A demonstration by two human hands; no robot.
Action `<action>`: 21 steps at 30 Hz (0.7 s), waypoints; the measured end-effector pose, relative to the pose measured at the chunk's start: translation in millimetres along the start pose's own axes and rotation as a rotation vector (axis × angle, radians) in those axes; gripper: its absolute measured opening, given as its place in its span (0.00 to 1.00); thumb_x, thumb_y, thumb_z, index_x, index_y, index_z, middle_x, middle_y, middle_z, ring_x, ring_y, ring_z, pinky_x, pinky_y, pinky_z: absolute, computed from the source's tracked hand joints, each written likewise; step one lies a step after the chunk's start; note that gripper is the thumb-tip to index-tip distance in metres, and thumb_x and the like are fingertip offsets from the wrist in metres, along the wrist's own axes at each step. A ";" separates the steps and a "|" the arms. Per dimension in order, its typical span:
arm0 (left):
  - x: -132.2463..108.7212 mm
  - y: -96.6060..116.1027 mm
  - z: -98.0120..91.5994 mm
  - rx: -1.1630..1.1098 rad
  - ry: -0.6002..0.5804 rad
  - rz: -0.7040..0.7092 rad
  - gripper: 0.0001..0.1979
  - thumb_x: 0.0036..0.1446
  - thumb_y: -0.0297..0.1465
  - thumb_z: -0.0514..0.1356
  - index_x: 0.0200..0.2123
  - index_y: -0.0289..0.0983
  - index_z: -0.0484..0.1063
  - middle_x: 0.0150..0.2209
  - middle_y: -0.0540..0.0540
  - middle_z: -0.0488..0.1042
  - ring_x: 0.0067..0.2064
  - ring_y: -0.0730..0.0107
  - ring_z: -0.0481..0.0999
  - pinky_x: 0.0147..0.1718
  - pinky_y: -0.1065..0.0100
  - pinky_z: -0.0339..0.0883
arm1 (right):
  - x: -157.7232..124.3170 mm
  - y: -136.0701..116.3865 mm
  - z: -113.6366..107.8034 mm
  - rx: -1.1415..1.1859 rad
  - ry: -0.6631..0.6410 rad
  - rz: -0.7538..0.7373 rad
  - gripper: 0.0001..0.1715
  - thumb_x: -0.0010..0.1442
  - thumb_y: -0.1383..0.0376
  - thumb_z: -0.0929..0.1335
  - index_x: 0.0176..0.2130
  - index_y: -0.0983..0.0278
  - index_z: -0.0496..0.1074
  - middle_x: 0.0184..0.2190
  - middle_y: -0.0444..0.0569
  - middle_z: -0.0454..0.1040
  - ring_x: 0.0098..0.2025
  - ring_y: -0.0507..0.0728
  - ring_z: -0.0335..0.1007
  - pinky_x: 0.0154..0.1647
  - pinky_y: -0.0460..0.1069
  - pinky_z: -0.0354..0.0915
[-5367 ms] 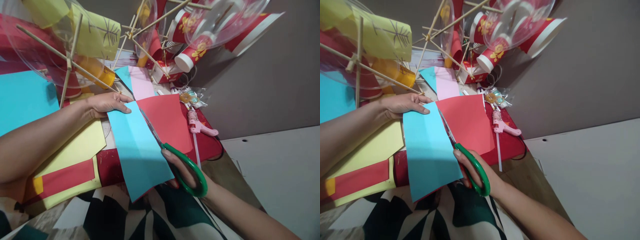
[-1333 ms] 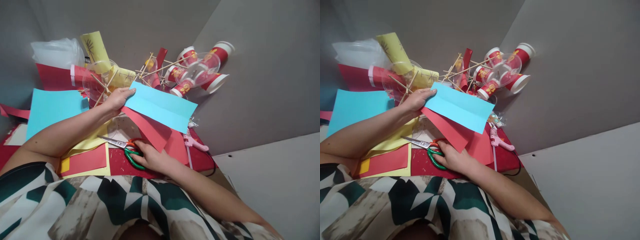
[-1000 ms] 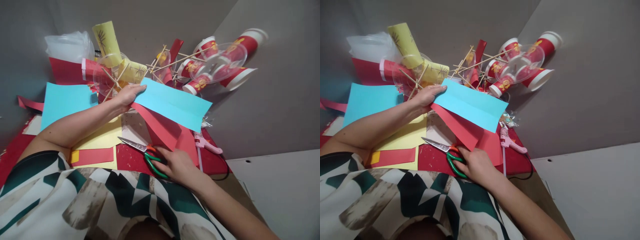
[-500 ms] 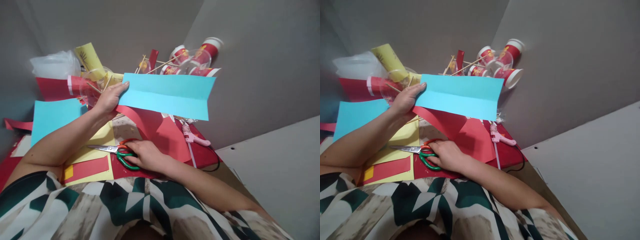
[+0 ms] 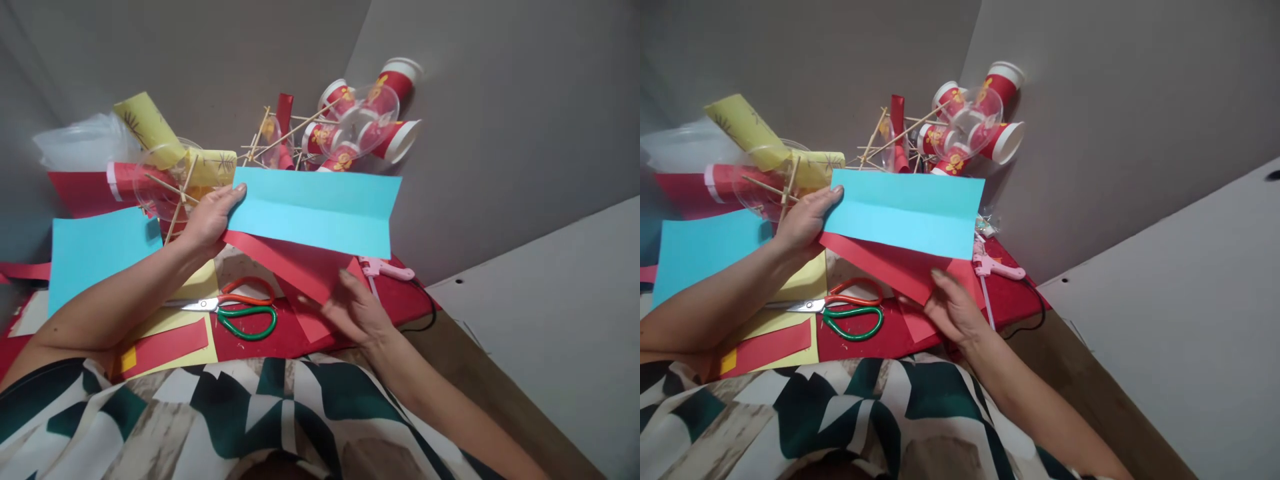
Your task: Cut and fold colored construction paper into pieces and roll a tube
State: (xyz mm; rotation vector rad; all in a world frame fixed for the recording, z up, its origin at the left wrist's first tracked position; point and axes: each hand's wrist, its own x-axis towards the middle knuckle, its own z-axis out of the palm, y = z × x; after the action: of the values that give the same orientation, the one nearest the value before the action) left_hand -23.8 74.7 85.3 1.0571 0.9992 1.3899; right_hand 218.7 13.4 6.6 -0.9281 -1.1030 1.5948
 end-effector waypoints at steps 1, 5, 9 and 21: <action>-1.2 -1.0 0.9 0.027 -0.009 -0.005 0.11 0.55 0.38 0.66 0.36 0.35 0.78 0.31 0.46 0.82 0.34 0.65 0.82 0.37 0.67 0.76 | 2.8 -0.5 0.6 0.015 0.047 0.011 0.20 0.55 0.51 0.71 0.43 0.59 0.74 0.46 0.53 0.81 0.51 0.65 0.78 0.49 0.63 0.75; -5.1 3.9 -1.9 0.128 -0.004 0.036 0.15 0.51 0.41 0.69 0.37 0.37 0.79 0.33 0.46 0.83 0.36 0.64 0.82 0.37 0.66 0.76 | 14.0 -7.6 -5.2 0.078 0.187 0.004 0.19 0.45 0.59 0.77 0.38 0.62 0.75 0.39 0.53 0.83 0.46 0.65 0.80 0.50 0.61 0.75; -18.2 23.0 -12.5 0.160 0.052 0.034 0.11 0.48 0.40 0.72 0.33 0.41 0.81 0.31 0.51 0.83 0.34 0.66 0.80 0.33 0.66 0.76 | 17.3 -11.4 -27.7 0.073 0.391 -0.102 0.19 0.45 0.60 0.78 0.37 0.63 0.76 0.38 0.50 0.83 0.44 0.63 0.81 0.51 0.59 0.75; -58.9 75.0 -82.2 0.650 0.208 -0.359 0.19 0.36 0.42 0.77 0.34 0.44 0.83 0.27 0.55 0.82 0.27 0.69 0.76 0.24 0.70 0.72 | 11.4 -7.8 -60.5 -0.041 0.689 -0.291 0.14 0.45 0.62 0.78 0.30 0.62 0.73 0.30 0.46 0.79 0.36 0.58 0.79 0.49 0.57 0.76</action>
State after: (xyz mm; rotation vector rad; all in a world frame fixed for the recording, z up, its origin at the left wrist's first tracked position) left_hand -120.2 9.2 132.7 1.1261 1.7733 0.9014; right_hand 273.9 39.3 -5.2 -1.1637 -0.7341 0.9047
